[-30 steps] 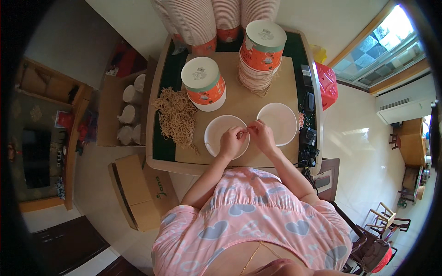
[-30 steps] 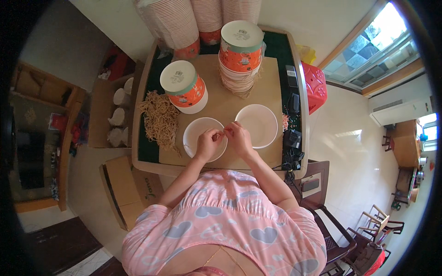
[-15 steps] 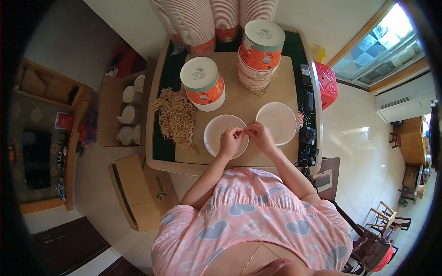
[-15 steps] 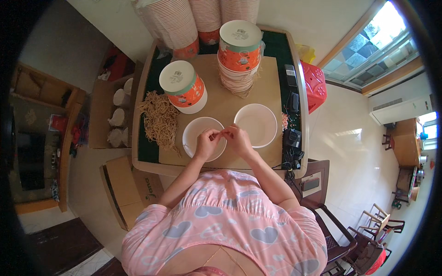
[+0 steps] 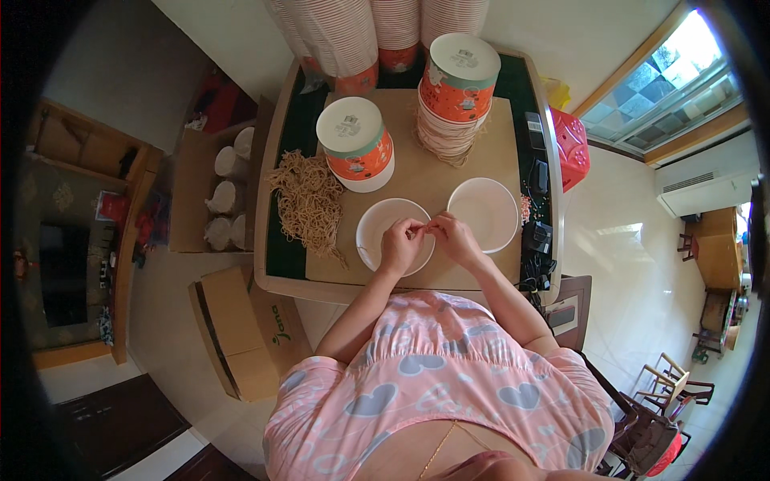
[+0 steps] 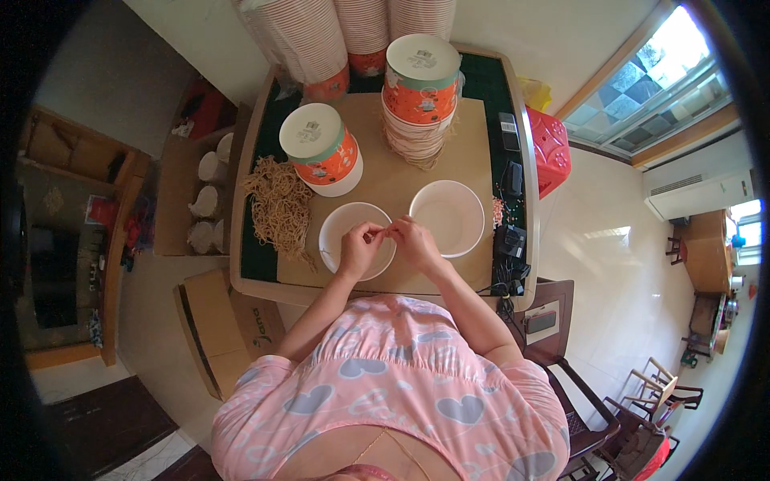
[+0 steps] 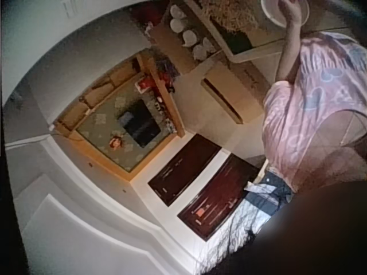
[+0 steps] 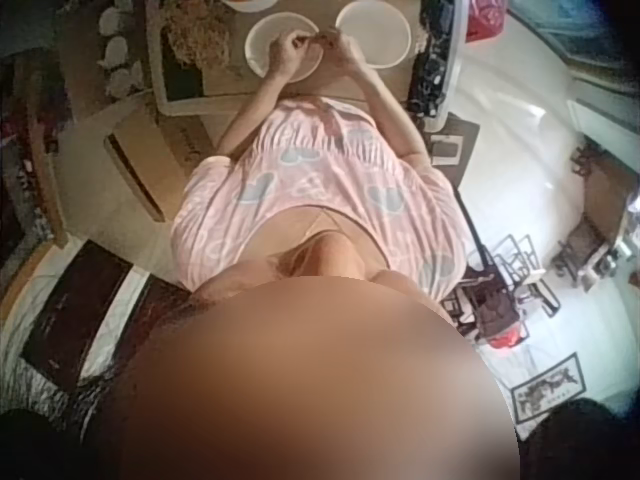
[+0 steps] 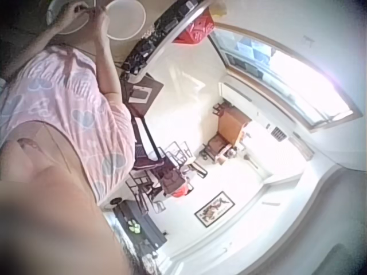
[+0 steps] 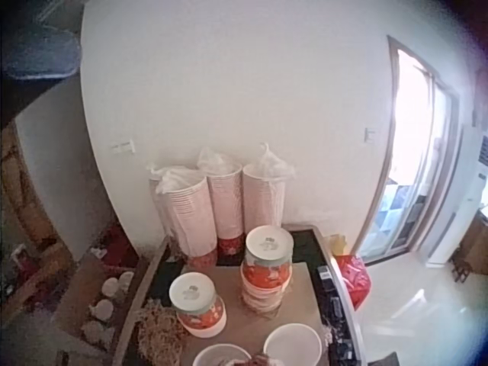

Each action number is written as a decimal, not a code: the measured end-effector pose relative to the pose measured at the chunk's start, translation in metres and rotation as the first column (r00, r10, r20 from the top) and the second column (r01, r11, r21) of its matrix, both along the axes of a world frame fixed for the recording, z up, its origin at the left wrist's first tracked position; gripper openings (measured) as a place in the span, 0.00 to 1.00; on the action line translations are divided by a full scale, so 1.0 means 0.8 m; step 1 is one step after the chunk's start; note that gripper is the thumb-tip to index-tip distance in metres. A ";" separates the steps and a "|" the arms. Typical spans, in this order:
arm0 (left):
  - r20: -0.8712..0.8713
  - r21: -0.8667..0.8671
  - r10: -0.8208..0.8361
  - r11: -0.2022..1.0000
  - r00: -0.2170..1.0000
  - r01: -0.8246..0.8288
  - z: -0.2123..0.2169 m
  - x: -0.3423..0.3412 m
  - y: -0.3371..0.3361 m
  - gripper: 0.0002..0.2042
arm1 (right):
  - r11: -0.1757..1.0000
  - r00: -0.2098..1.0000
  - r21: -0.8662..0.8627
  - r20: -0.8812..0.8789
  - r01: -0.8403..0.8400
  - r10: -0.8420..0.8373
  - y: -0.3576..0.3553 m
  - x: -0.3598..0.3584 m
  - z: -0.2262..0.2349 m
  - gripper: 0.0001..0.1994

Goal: Manually inspect and stack paper cups on a manufacturing workbench.

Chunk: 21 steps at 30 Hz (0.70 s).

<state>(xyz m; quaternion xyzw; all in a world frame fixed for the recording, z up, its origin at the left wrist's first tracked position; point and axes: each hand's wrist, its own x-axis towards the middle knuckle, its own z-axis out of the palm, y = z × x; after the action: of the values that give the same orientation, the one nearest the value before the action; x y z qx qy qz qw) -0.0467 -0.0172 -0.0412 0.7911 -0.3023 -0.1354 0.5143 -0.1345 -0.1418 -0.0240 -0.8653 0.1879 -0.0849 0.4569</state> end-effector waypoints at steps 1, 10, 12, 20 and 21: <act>-0.040 -0.018 0.016 1.000 0.999 -0.017 0.001 0.000 -0.001 0.02 | 0.999 1.000 0.029 0.000 0.015 -0.015 0.000 0.000 -0.001 0.06; 0.108 0.046 -0.043 0.998 0.993 0.038 0.010 0.002 0.003 0.04 | 0.991 0.998 0.119 -0.009 0.059 -0.058 -0.005 0.000 -0.006 0.06; 0.125 0.055 -0.042 0.998 0.991 0.035 0.010 0.001 0.003 0.04 | 0.990 0.997 0.117 -0.009 0.073 -0.072 -0.005 0.001 -0.004 0.06; 0.305 0.096 -0.031 0.995 0.952 0.001 0.009 -0.003 0.000 0.04 | 0.995 0.997 0.062 -0.030 0.075 -0.073 -0.002 0.001 -0.004 0.06; 0.233 0.082 -0.011 0.997 0.972 -0.009 0.006 -0.003 0.000 0.03 | 0.995 0.997 0.062 -0.030 0.075 -0.073 -0.001 0.001 -0.005 0.06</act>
<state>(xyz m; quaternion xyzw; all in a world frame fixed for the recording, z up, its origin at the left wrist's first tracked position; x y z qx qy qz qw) -0.0492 -0.0170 -0.0363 0.8219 -0.3551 -0.0540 0.4420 -0.1333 -0.1429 -0.0278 -0.8440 0.2288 -0.0836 0.4778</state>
